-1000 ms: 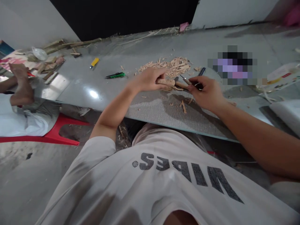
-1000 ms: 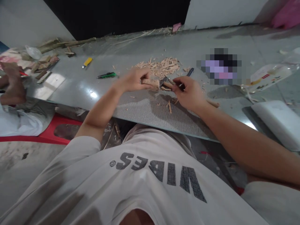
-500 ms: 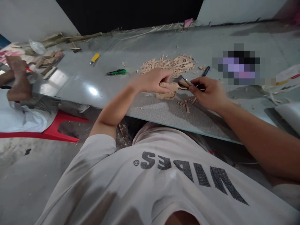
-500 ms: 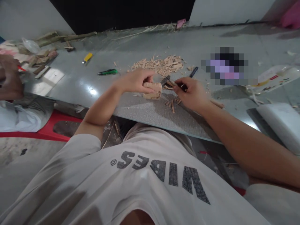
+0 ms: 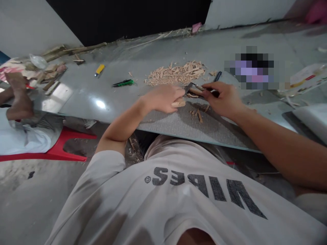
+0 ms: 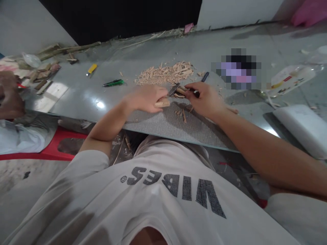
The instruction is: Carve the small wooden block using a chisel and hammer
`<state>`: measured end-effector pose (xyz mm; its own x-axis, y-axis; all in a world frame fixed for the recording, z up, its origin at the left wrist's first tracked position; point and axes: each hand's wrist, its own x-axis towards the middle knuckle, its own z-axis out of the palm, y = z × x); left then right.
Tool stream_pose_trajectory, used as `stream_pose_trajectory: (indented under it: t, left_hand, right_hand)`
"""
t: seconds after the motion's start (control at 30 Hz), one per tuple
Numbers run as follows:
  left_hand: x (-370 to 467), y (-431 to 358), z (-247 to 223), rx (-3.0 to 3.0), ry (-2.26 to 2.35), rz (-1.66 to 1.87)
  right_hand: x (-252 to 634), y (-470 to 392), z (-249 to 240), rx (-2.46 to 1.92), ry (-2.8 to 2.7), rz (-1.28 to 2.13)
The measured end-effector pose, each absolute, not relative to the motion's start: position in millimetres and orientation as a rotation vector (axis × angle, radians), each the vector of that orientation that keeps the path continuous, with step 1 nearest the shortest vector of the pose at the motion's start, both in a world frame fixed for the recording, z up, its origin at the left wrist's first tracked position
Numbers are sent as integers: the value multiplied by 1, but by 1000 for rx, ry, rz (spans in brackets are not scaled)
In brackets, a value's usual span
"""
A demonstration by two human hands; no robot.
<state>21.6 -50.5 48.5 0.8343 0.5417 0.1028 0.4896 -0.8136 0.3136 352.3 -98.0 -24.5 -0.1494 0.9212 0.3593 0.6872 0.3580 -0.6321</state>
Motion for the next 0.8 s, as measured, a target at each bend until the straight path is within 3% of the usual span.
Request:
stream_pose_trajectory:
  t: [0.2, 0.47, 0.8]
  left_hand:
    - [32, -44, 44, 2725, 757, 102]
    - [52, -53, 42, 2331, 749, 678]
    - [88, -30, -17, 1725, 477, 690]
  right_hand:
    - [357, -105, -9, -1436, -1889, 513]
    - [365, -122, 30, -1441, -1914, 594]
    - [347, -120, 18, -1224, -1883, 472]
